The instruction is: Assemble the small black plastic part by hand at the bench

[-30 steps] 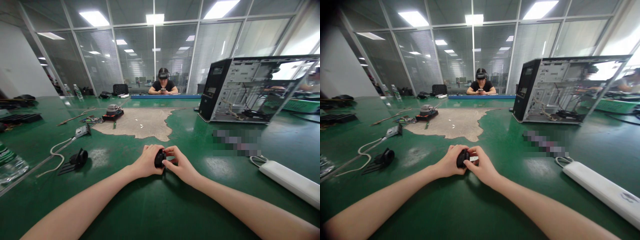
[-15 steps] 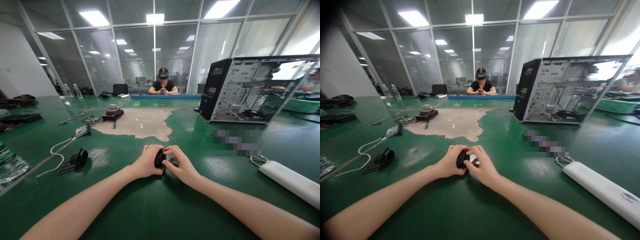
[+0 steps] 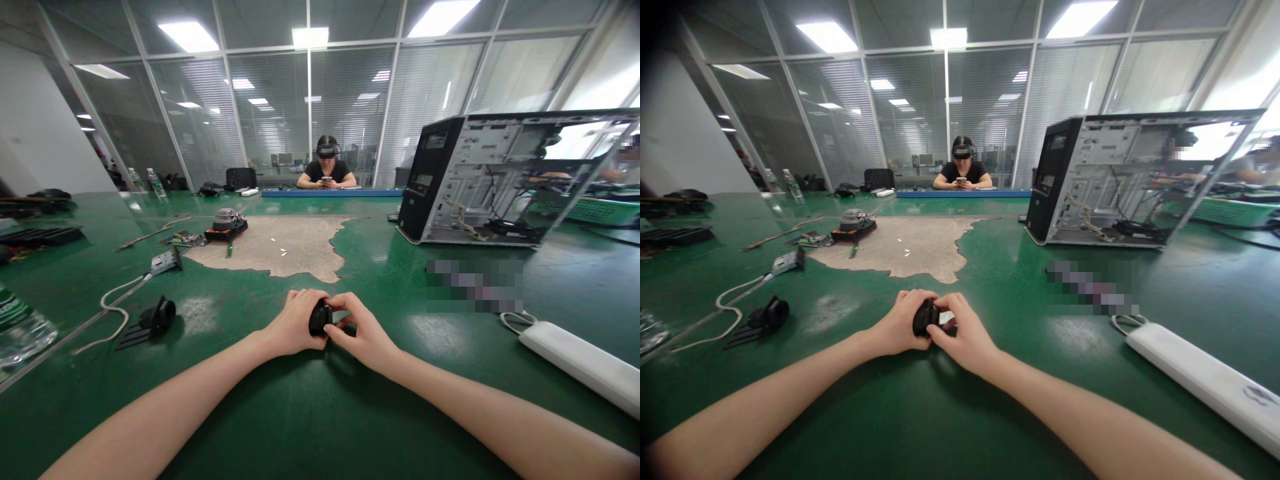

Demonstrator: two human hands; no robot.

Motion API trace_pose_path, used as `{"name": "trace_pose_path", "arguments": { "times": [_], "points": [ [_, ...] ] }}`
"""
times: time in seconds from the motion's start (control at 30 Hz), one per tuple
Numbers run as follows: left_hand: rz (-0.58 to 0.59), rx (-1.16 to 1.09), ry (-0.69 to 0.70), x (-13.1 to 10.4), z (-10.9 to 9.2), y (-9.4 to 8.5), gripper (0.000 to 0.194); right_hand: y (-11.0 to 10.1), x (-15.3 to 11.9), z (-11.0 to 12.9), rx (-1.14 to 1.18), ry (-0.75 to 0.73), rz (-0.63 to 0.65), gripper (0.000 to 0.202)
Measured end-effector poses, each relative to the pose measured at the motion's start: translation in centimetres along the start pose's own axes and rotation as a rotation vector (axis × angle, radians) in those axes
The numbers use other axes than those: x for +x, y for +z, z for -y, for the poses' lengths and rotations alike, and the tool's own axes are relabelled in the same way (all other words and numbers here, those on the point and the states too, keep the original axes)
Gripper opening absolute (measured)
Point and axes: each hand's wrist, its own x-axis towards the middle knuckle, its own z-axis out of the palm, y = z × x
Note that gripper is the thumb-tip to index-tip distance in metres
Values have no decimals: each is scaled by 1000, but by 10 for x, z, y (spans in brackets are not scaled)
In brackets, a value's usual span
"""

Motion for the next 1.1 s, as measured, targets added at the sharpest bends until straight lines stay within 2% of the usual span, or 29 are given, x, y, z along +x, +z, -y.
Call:
{"name": "trace_pose_path", "arguments": {
  "times": [0.13,0.37,0.47,0.53,0.7,0.77,1.1],
  "points": [
    [-21,-3,3,0,1,1,57,-1,-1,1,-18,-62,-21,21],
    [-15,7,1,0,1,2,55,1,3,-5,130,141,13,24],
    [-8,4,3,0,0,0,53,1,3,-5,150,178,45,23],
    [-8,2,7,0,0,0,54,1,2,-4,118,151,48,22],
    [-9,-14,17,0,1,1,59,0,-1,0,-17,-68,-24,22],
    [-26,-15,19,0,2,1,58,-1,-1,0,-25,-99,-28,17],
    [-32,1,23,0,1,2,54,2,3,-6,139,145,11,25]
  ]
}}
